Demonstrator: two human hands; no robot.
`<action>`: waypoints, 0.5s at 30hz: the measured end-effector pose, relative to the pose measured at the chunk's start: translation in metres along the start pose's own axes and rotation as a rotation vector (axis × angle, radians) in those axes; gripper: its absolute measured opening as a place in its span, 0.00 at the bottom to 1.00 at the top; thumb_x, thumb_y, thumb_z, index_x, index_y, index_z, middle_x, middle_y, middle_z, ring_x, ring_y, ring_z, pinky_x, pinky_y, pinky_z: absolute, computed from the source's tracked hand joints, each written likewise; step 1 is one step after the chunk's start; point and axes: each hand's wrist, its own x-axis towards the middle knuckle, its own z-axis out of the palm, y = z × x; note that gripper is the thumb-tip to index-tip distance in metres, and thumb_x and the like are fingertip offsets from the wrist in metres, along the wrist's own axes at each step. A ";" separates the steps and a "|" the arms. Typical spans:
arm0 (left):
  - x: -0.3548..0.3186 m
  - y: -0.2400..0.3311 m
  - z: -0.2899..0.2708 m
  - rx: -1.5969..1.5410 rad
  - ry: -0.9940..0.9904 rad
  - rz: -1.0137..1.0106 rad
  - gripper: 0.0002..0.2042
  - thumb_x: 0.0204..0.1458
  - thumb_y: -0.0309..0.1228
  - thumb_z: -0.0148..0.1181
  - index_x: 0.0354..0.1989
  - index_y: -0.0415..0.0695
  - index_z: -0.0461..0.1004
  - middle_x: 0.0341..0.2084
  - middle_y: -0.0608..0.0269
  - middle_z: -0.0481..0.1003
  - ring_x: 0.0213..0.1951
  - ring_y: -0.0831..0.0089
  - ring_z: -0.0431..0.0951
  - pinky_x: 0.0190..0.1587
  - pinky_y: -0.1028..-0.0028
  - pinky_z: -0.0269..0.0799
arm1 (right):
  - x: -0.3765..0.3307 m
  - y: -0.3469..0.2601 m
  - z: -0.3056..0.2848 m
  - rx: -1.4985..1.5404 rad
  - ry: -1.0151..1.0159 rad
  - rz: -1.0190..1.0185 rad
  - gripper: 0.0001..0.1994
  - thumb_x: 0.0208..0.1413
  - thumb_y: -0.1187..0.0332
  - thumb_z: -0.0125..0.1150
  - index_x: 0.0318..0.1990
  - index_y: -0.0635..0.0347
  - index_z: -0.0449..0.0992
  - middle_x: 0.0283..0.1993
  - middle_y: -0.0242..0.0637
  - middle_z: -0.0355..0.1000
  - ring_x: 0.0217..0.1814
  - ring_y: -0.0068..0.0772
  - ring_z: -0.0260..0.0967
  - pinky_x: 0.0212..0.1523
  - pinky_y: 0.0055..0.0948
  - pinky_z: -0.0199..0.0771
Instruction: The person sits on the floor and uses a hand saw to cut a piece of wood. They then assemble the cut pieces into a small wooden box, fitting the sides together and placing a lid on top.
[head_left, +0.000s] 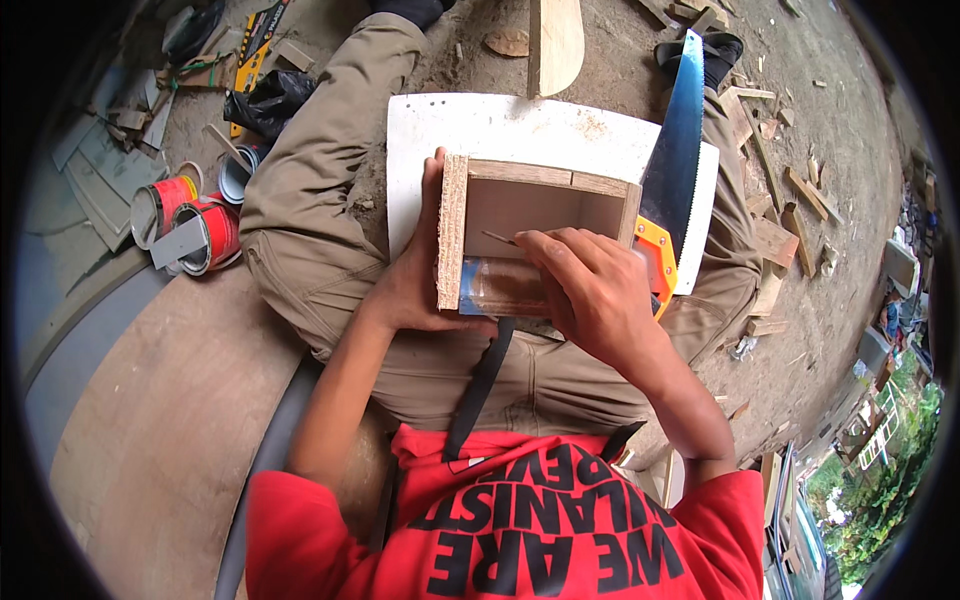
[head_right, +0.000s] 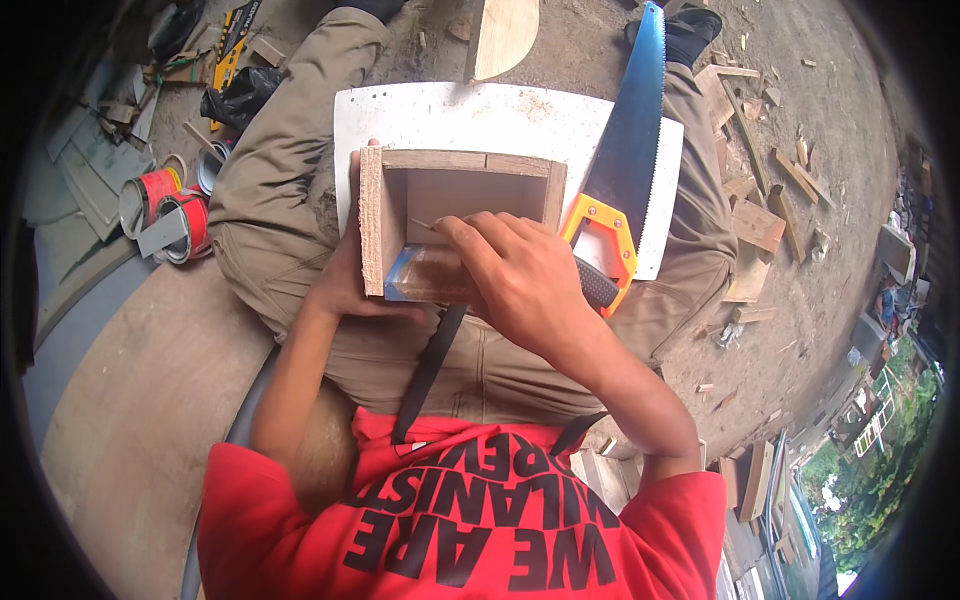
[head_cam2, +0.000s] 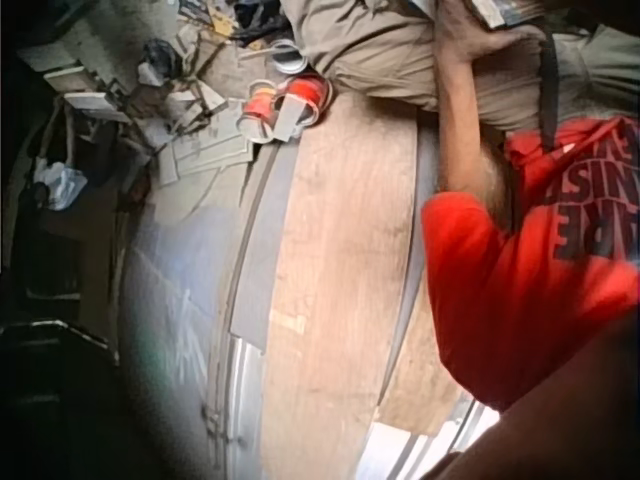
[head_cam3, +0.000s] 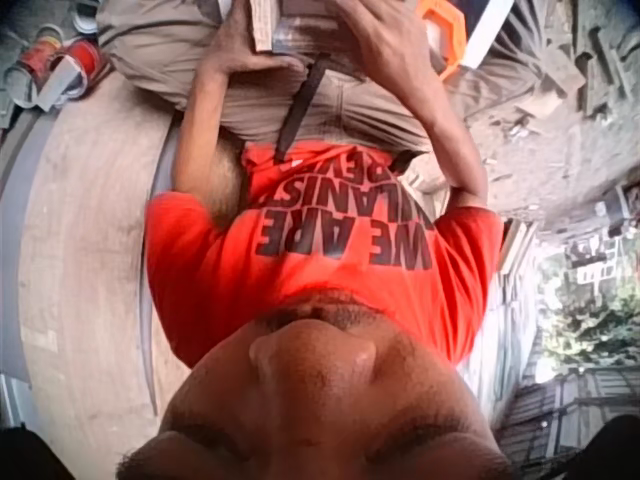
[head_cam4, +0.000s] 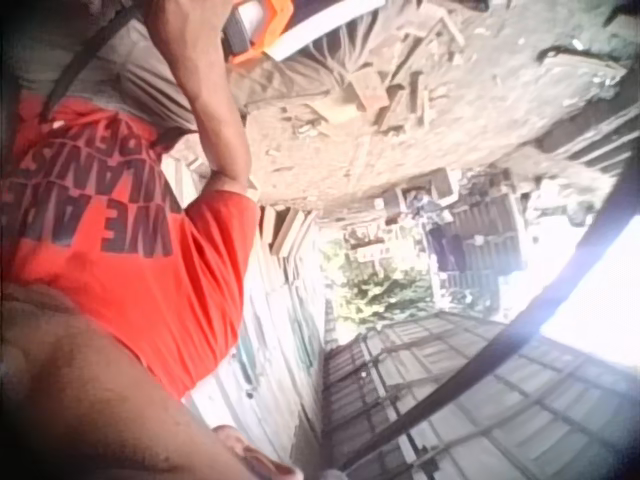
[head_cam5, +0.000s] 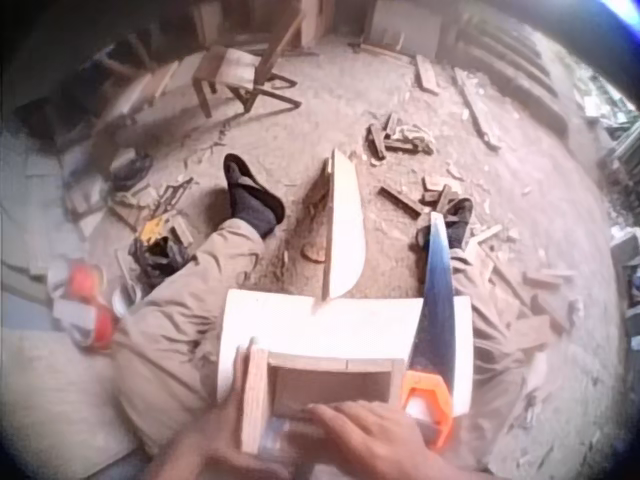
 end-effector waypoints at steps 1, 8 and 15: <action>-0.005 -0.024 0.011 0.084 -0.033 -0.023 0.74 0.29 0.51 0.80 0.71 0.36 0.22 0.73 0.40 0.27 0.74 0.48 0.30 0.73 0.56 0.34 | 0.000 -0.001 0.000 -0.010 -0.010 -0.003 0.16 0.48 0.80 0.61 0.46 0.62 0.75 0.35 0.39 0.75 0.33 0.41 0.74 0.32 0.35 0.73; 0.004 -0.041 0.012 0.295 -0.117 0.029 0.68 0.33 0.50 0.76 0.71 0.36 0.27 0.72 0.39 0.31 0.73 0.46 0.33 0.72 0.54 0.36 | -0.001 0.001 0.002 -0.038 0.032 -0.052 0.16 0.46 0.78 0.62 0.46 0.58 0.76 0.35 0.36 0.75 0.31 0.38 0.73 0.30 0.33 0.70; 0.012 -0.042 -0.002 0.333 -0.153 0.051 0.62 0.37 0.50 0.73 0.71 0.35 0.32 0.71 0.37 0.34 0.72 0.43 0.36 0.72 0.52 0.39 | -0.001 0.004 0.005 -0.016 0.046 -0.074 0.15 0.48 0.77 0.63 0.45 0.57 0.77 0.35 0.35 0.76 0.30 0.36 0.73 0.30 0.32 0.69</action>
